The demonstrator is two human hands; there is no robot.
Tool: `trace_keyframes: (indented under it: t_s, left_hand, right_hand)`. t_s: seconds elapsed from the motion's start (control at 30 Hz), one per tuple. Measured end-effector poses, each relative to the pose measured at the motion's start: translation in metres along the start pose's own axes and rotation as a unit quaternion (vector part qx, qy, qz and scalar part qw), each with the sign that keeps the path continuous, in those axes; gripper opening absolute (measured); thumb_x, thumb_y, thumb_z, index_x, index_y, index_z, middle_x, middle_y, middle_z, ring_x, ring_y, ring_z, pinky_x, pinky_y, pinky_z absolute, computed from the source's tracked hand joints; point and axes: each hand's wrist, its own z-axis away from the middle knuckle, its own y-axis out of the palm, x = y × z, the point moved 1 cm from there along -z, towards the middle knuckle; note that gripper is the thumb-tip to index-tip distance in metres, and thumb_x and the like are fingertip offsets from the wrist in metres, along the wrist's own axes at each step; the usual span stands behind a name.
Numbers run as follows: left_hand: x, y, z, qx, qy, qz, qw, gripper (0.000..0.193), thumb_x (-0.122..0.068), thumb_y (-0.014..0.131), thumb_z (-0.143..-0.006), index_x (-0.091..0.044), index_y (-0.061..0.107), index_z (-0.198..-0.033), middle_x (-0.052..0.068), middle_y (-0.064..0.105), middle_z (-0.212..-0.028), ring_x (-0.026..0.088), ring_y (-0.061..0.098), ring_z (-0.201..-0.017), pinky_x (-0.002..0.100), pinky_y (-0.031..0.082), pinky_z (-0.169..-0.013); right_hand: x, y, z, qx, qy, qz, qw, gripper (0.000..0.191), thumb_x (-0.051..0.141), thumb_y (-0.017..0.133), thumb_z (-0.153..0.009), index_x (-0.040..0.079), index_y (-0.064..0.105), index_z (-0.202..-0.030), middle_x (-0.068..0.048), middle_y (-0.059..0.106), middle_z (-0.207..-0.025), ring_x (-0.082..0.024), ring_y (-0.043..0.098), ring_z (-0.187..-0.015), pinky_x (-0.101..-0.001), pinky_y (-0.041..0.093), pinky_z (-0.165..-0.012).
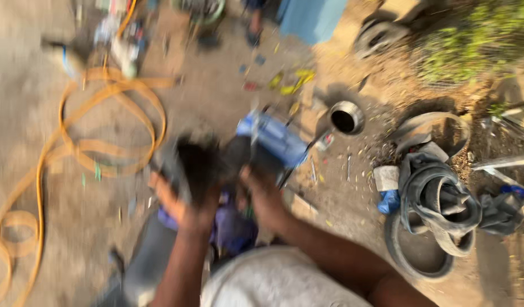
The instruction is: The person picks up a black plastic motorcycle side cover, wipes it repeatedly with a blue cloth, scrapes its inner surface with a small hand tool, and pours liquid from a plastic bottle over the part while continuing to wipe it over the motorcycle seat.
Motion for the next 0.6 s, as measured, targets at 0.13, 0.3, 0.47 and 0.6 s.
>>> trace_keyframes:
  t_s: [0.13, 0.3, 0.47, 0.6]
  left_hand:
    - [0.003, -0.001, -0.015, 0.035, -0.057, -0.015, 0.998, 0.077, -0.072, 0.052, -0.097, -0.012, 0.061, -0.144, 0.011, 0.066, -0.137, 0.036, 0.062, -0.121, 0.056, 0.046, -0.097]
    - [-0.006, 0.028, -0.036, 0.040, -0.054, -0.012, 0.998, 0.071, -0.066, 0.054, -0.095, -0.014, 0.057, -0.144, 0.011, 0.063, -0.140, 0.035, 0.060, -0.127, 0.057, 0.047, -0.105]
    - [-0.036, 0.052, -0.057, 0.104, -0.027, -0.055, 0.993, 0.093, -0.074, 0.053, -0.089, -0.009, 0.048, -0.154, 0.019, 0.053, -0.154, 0.041, 0.052, -0.141, 0.059, 0.044, -0.116]
    - [-0.043, 0.057, -0.061, 0.180, 0.004, -0.059, 0.982, 0.100, -0.076, 0.051, -0.094, -0.002, 0.042, -0.160, 0.028, 0.044, -0.159, 0.050, 0.043, -0.148, 0.057, 0.040, -0.109]
  right_hand:
    - [0.037, 0.010, -0.018, -0.002, -0.003, 0.017, 1.000, 0.043, 0.048, 0.065, -0.098, 0.006, 0.058, -0.095, -0.008, 0.064, -0.073, -0.013, 0.052, -0.050, -0.0300, 0.043, -0.048]
    - [0.090, 0.001, 0.010, 0.011, -0.192, 0.297, 0.935, 0.049, 0.030, 0.065, -0.098, 0.002, 0.055, -0.137, -0.006, 0.064, -0.091, -0.013, 0.057, -0.071, -0.0263, 0.047, -0.064]
    - [0.108, 0.003, 0.057, 0.115, -0.270, 0.489, 0.822, 0.052, 0.003, 0.069, -0.091, 0.009, 0.056, -0.141, -0.009, 0.067, -0.102, -0.019, 0.067, -0.089, -0.0326, 0.056, -0.080]
    - [0.104, 0.018, 0.063, 0.141, -0.244, 0.459, 0.843, 0.059, 0.003, 0.070, -0.092, 0.011, 0.054, -0.148, -0.010, 0.073, -0.100, -0.016, 0.070, -0.080, -0.0308, 0.059, -0.072]
